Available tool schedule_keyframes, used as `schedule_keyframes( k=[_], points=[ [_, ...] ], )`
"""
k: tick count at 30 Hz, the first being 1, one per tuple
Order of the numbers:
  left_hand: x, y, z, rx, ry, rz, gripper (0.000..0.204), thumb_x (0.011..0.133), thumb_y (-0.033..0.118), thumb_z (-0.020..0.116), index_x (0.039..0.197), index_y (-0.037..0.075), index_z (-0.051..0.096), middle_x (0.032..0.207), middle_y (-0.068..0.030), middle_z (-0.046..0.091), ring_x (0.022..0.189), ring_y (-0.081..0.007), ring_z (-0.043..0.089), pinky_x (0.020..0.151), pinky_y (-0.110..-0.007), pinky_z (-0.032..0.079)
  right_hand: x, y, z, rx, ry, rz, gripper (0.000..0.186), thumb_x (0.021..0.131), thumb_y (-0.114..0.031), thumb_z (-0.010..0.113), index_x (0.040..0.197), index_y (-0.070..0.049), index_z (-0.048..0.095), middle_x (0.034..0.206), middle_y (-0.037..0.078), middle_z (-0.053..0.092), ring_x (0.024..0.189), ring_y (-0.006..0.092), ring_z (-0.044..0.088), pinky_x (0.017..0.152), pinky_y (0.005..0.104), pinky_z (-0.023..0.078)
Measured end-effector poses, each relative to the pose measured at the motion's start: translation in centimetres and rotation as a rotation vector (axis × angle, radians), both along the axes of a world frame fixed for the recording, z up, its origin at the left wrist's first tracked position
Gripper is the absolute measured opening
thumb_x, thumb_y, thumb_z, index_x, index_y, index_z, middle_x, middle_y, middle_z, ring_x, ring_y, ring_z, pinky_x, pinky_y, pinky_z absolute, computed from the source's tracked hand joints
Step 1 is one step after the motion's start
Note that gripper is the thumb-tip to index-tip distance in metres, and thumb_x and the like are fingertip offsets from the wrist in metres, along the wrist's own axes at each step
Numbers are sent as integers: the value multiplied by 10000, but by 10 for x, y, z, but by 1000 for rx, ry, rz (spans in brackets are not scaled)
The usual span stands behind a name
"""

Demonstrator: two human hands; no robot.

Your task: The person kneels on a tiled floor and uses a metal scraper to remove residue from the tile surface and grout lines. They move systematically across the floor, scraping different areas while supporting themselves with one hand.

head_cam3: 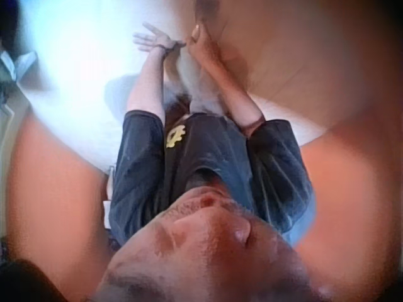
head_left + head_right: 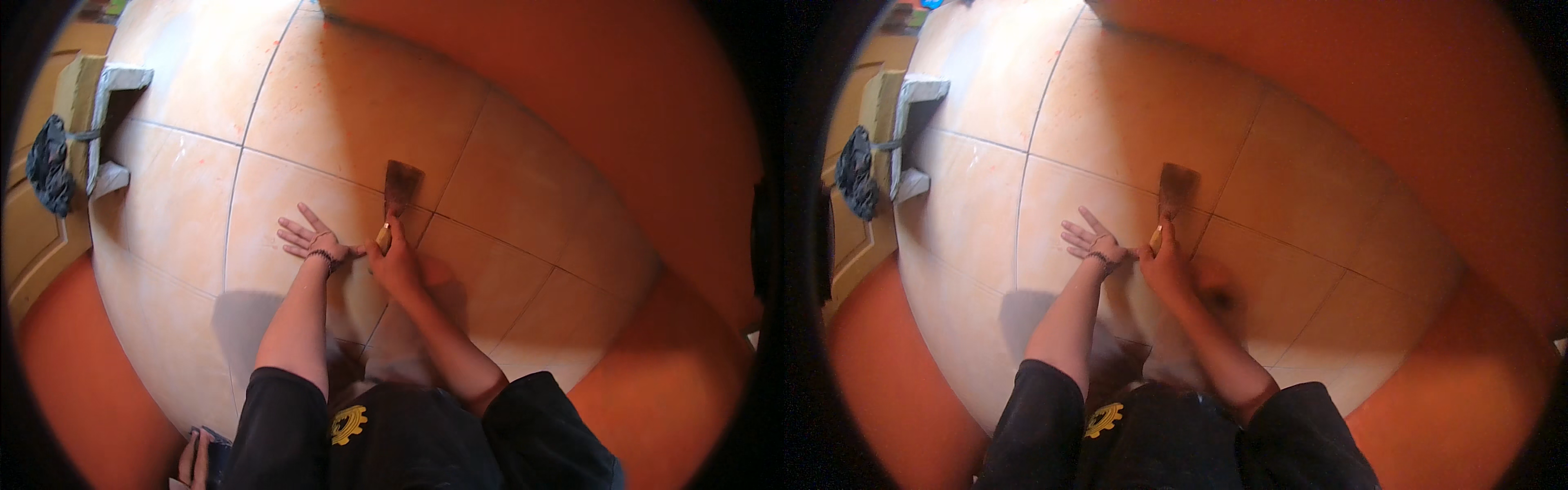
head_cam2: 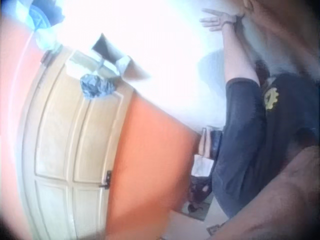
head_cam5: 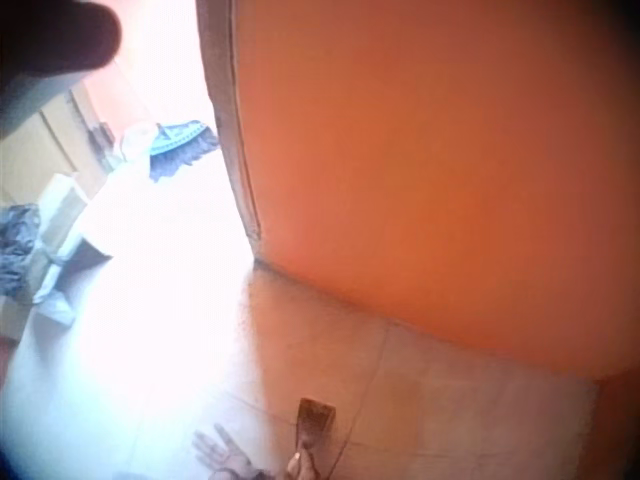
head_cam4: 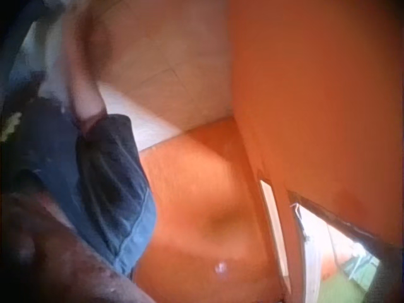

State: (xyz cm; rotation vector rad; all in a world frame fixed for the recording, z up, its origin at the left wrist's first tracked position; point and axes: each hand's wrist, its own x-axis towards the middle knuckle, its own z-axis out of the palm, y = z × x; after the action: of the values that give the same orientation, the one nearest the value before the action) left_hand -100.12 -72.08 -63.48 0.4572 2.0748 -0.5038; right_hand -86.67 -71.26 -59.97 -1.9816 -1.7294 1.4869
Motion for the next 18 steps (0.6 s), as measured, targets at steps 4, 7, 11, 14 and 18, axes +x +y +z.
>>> schedule_keyframes(
  k=[4,7,11,14,18],
  points=[
    [-4,-8,-8,-7,55,-48,1516,541,535,841,1371,138,-364,1391,-347,-347,1322,-502,-278,1078,-610,-63,-2,-5,-8,-62,104,8,756,816,-247,649,1457,-135,264,1141,240,604,966,340,635,827,411,500],
    [-10,-3,-7,-70,6,30,1477,589,559,803,1347,155,-399,1391,-320,-373,1306,-504,-307,1069,-620,-74,-5,1,-17,-133,168,6,765,815,-223,636,1462,-119,240,1166,241,588,1007,351,618,852,408,495],
    [-29,-3,9,136,-120,36,1102,726,563,693,1457,85,21,1461,-351,-73,1367,-476,51,1097,-526,150,-25,-7,-16,-190,315,-42,731,821,-120,630,1452,-108,263,1143,206,608,929,279,644,773,377,520],
    [-49,-8,7,625,-360,185,585,855,477,591,1203,9,547,1260,-316,473,1125,-366,542,953,-387,437,-44,-16,-28,-334,640,-92,706,850,-6,572,1463,-117,239,1099,140,616,867,194,635,683,315,523],
    [-82,-16,33,533,-375,143,483,844,406,630,1135,31,544,1096,-218,595,1039,-333,590,858,-416,477,-54,12,-28,-435,316,151,492,843,-58,600,1321,-85,484,1081,105,627,800,217,647,643,301,527]
  ],
)
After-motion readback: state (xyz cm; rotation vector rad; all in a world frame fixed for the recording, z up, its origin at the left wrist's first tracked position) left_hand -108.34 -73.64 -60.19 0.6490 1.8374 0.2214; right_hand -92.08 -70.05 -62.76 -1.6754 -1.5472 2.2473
